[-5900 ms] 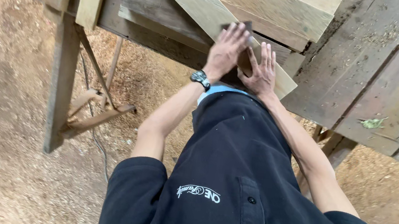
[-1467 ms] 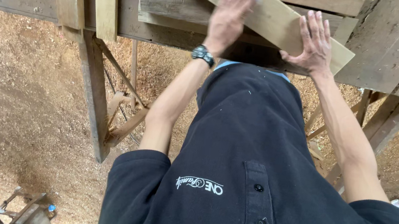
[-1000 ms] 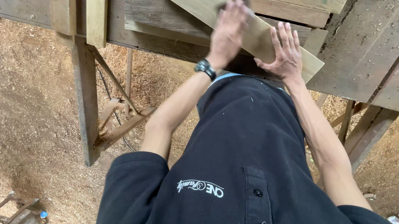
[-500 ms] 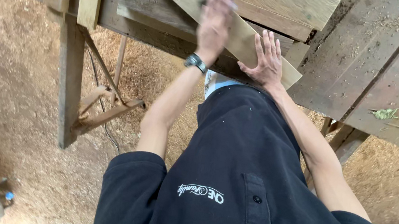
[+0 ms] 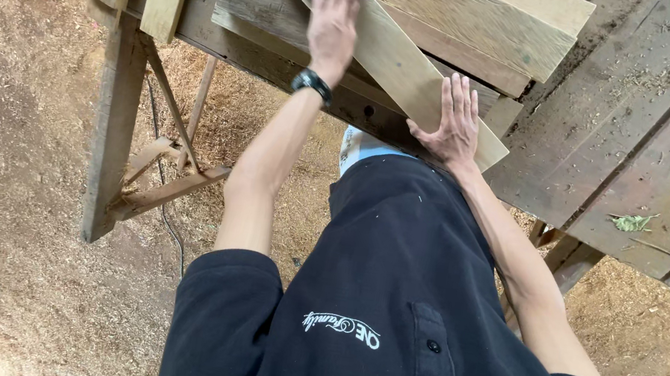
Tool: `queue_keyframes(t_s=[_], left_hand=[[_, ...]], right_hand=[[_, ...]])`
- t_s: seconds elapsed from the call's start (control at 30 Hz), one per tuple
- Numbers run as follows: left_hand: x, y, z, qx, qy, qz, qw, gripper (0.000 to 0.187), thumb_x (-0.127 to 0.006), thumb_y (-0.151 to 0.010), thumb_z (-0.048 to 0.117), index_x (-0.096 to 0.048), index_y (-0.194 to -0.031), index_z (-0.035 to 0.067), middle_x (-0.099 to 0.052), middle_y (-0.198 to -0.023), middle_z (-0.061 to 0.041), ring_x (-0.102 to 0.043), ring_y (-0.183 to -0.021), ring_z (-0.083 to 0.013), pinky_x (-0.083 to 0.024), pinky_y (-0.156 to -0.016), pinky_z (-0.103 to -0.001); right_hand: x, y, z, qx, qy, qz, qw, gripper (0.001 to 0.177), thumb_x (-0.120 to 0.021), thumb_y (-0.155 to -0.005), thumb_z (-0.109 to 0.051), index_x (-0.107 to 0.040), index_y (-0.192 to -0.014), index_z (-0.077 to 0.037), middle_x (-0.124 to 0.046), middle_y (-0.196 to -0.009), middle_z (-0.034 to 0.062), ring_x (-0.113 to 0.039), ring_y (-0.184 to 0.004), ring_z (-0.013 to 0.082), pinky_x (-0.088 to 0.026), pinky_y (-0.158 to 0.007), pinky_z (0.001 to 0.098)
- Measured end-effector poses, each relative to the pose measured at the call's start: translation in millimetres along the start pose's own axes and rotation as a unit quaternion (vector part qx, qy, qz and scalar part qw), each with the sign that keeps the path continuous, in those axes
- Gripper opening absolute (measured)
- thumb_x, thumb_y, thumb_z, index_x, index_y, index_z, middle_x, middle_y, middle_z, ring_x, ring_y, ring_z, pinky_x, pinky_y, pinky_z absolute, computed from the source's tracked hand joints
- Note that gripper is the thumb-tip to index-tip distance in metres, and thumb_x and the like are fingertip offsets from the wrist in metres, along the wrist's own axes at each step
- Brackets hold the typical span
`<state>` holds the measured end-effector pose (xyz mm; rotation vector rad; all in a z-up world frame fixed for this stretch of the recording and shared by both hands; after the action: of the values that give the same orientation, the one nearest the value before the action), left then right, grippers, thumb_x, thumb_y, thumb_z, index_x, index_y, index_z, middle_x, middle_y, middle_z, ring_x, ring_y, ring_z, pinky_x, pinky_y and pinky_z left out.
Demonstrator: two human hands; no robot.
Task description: The person sands wooden planks by hand using sandpaper. They hold each plank steady on a wooden workbench and move a piece of sandpaper back and forth across the wood surfaces and edges.
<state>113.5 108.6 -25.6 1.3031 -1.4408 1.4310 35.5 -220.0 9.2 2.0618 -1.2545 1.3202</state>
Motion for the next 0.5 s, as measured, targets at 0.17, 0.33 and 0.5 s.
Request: queue_keyframes(t_s=[0.17, 0.33, 0.5], left_hand=[[84.7, 88.0, 118.4, -0.096, 0.274, -0.034, 0.956, 0.054, -0.049, -0.105, 0.008, -0.040, -0.158, 0.018, -0.034, -0.167, -0.006, -0.029, -0.157, -0.0276, -0.028, -0.130, -0.041], [73.3, 69.4, 69.4, -0.179, 0.284, -0.006, 0.942, 0.055, -0.051, -0.099, 0.000, -0.051, -0.152, 0.017, -0.044, -0.161, -0.006, -0.039, -0.152, -0.0251, -0.030, -0.127, -0.041], [0.8, -41.0, -73.2, 0.032, 0.175, 0.037, 0.983, 0.043, -0.053, -0.105, 0.016, -0.055, -0.148, 0.020, -0.050, -0.155, -0.007, -0.044, -0.145, -0.0285, -0.038, -0.121, -0.044]], right_hand=[[-7.3, -0.6, 3.6, 0.011, -0.003, 0.027, 1.000, 0.115, -0.077, -0.092, -0.068, -0.024, -0.164, 0.005, -0.028, -0.171, 0.0214, -0.026, -0.161, 0.0325, -0.021, -0.133, 0.0482], [-7.8, -1.4, 0.0, 0.005, 0.040, 0.016, 0.999, 0.119, -0.076, -0.088, -0.070, -0.023, -0.164, 0.004, -0.029, -0.170, 0.0215, -0.026, -0.161, 0.0326, -0.020, -0.133, 0.0476], [-5.2, 1.5, -4.4, -0.018, 0.040, -0.023, 0.999, 0.120, -0.073, -0.088, -0.070, -0.019, -0.166, 0.003, -0.028, -0.172, 0.0228, -0.026, -0.161, 0.0323, -0.019, -0.134, 0.0474]])
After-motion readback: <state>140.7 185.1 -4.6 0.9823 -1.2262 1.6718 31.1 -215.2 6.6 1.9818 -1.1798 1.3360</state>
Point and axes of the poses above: each hand's wrist, its own y-axis away from the middle knuckle, its own x-axis out of the back of the hand, z = x × y, the point moved 4 cm from there along -y, towards the middle knuckle
